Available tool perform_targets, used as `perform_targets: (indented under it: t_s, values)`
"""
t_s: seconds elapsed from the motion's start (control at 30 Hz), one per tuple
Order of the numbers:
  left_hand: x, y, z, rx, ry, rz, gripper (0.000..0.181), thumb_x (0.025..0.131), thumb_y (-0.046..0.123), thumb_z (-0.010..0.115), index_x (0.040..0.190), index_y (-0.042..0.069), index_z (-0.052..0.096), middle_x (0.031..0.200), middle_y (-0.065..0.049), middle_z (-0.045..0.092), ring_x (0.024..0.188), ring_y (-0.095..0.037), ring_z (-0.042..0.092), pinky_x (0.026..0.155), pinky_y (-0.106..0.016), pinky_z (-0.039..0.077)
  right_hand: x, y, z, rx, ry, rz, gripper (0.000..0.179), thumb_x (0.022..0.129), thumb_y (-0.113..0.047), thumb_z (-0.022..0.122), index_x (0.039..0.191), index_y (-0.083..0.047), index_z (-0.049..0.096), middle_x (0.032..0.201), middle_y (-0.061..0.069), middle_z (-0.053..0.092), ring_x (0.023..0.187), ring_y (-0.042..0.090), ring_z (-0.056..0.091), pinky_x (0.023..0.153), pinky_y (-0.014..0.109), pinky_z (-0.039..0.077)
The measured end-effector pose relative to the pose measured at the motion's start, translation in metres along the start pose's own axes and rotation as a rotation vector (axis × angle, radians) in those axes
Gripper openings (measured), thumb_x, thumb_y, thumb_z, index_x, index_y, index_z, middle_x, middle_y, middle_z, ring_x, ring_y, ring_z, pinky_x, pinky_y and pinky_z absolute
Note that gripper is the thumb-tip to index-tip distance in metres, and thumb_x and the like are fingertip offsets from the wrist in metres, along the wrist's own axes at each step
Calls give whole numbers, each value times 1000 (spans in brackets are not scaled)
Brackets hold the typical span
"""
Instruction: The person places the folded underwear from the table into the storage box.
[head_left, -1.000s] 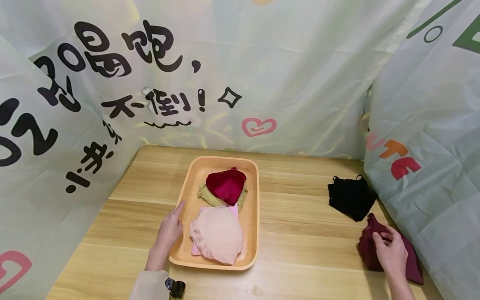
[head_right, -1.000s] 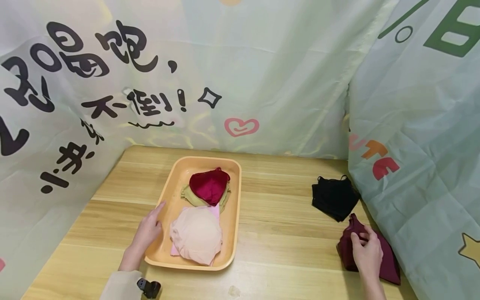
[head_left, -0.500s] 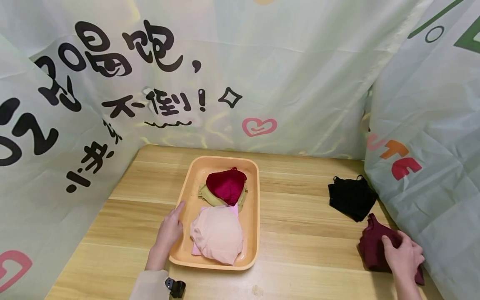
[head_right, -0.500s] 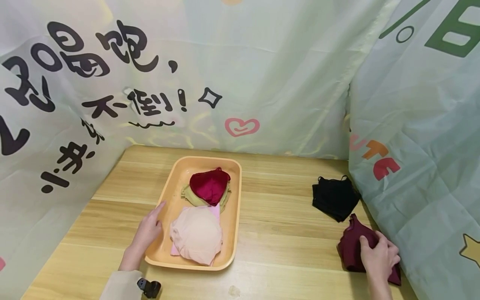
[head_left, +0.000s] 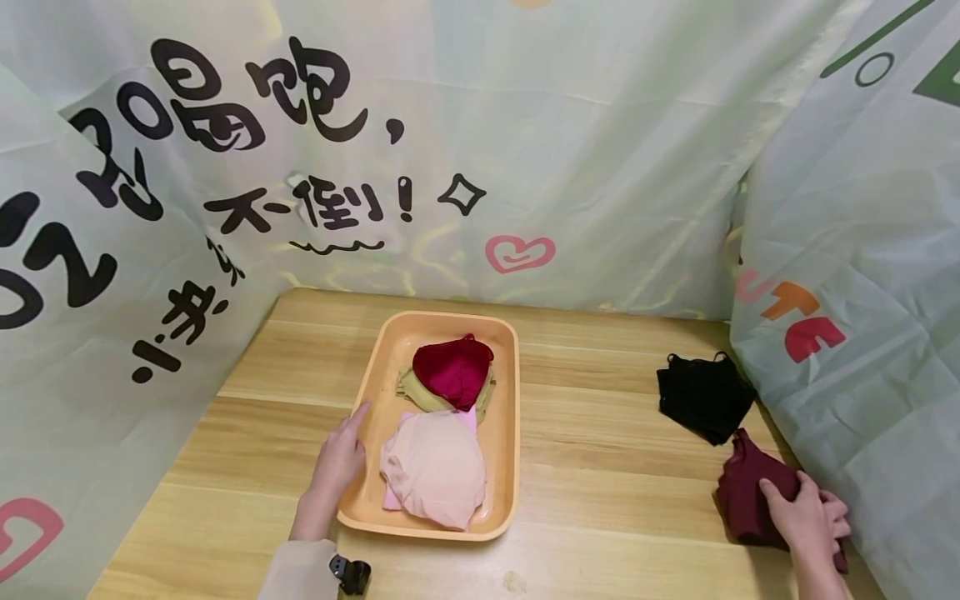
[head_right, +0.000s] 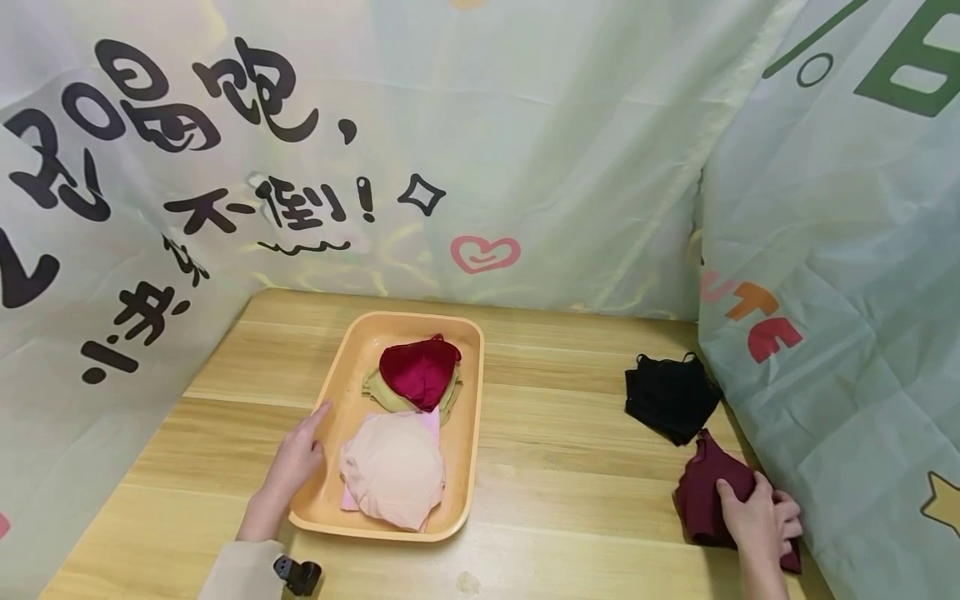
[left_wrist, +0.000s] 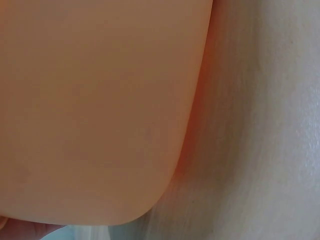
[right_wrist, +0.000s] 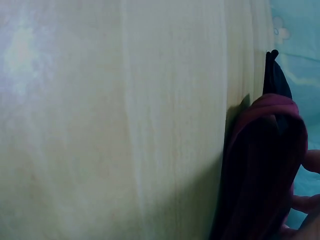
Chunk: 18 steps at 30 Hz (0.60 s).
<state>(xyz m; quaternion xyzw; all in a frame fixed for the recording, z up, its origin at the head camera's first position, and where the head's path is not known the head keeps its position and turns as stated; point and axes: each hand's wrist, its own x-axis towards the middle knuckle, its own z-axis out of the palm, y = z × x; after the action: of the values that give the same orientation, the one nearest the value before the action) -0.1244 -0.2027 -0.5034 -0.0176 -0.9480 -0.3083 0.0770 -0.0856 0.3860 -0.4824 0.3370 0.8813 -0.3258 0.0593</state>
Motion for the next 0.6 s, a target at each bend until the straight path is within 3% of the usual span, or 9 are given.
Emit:
perform_targets:
  t_s: [0.2,0.37,0.47,0.6]
  values:
    - [0,0,-1,-1,-1,-5,62,73,-17,49,132,-3,42,106,-32,57,54,-25,49,45,-31,41,2,1,1,-14,-7,-20,72,90,-40,40,138,6,14,129,44,1,112,63,8,85,68,20]
    - [-1,0,-1,2,8,-2,61,73,-17,49,132,-3,43,107,-32,57,57,-28,51,47,-34,43,9,7,-1,-103,-30,-47,76,89,-43,44,132,14,17,124,46,15,111,62,11,90,64,15]
    - [-1,0,-1,4,5,-9,61,73,-16,48,132,-2,43,109,-32,56,60,-31,53,49,-37,44,13,9,-5,-162,-80,-25,86,87,-50,44,131,17,13,125,44,19,113,62,12,93,63,12]
    - [-1,0,-1,5,4,-12,61,73,-16,48,132,-2,43,110,-32,55,62,-32,54,50,-38,45,17,9,-8,-198,-183,18,100,84,-58,43,134,18,3,134,43,13,118,61,12,96,67,7]
